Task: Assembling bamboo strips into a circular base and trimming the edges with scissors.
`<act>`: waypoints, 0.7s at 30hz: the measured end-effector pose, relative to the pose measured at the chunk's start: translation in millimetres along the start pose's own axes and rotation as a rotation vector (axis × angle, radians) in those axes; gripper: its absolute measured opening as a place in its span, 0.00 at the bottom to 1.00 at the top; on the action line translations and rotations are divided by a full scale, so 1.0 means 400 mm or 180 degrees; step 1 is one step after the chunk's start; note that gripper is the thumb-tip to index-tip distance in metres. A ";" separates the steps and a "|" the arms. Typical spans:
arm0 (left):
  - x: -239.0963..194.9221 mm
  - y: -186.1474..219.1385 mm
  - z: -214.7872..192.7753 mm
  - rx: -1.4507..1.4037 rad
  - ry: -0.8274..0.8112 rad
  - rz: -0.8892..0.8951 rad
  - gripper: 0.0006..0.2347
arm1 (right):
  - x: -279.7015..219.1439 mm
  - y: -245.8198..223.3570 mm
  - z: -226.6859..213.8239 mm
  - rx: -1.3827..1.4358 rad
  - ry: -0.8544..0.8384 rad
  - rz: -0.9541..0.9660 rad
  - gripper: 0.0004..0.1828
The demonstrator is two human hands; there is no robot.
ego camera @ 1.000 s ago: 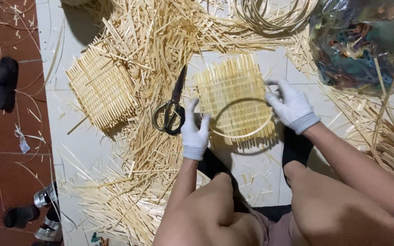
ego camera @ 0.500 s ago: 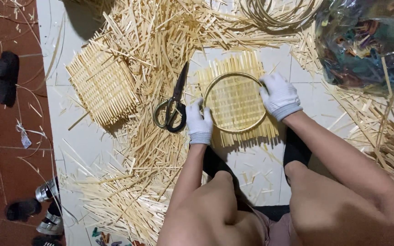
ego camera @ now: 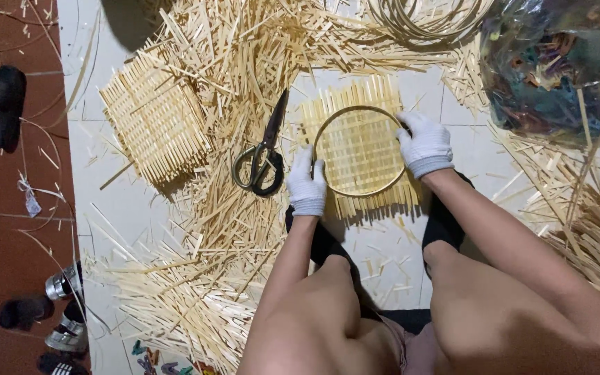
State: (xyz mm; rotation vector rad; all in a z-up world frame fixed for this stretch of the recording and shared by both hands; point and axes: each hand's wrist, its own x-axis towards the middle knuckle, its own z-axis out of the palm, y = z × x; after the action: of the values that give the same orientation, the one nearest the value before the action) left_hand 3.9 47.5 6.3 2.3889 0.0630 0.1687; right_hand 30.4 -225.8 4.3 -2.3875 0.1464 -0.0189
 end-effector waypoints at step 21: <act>0.045 -0.144 0.041 -0.1185 -0.0786 -0.0978 0.29 | 0.021 0.010 0.000 0.0200 -0.0257 0.0616 0.23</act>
State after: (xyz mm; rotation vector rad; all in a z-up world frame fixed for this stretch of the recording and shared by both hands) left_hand 24.1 80.5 -42.8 1.9820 0.2574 -0.2405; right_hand 38.4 -229.6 1.4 -2.2978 0.3331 0.1613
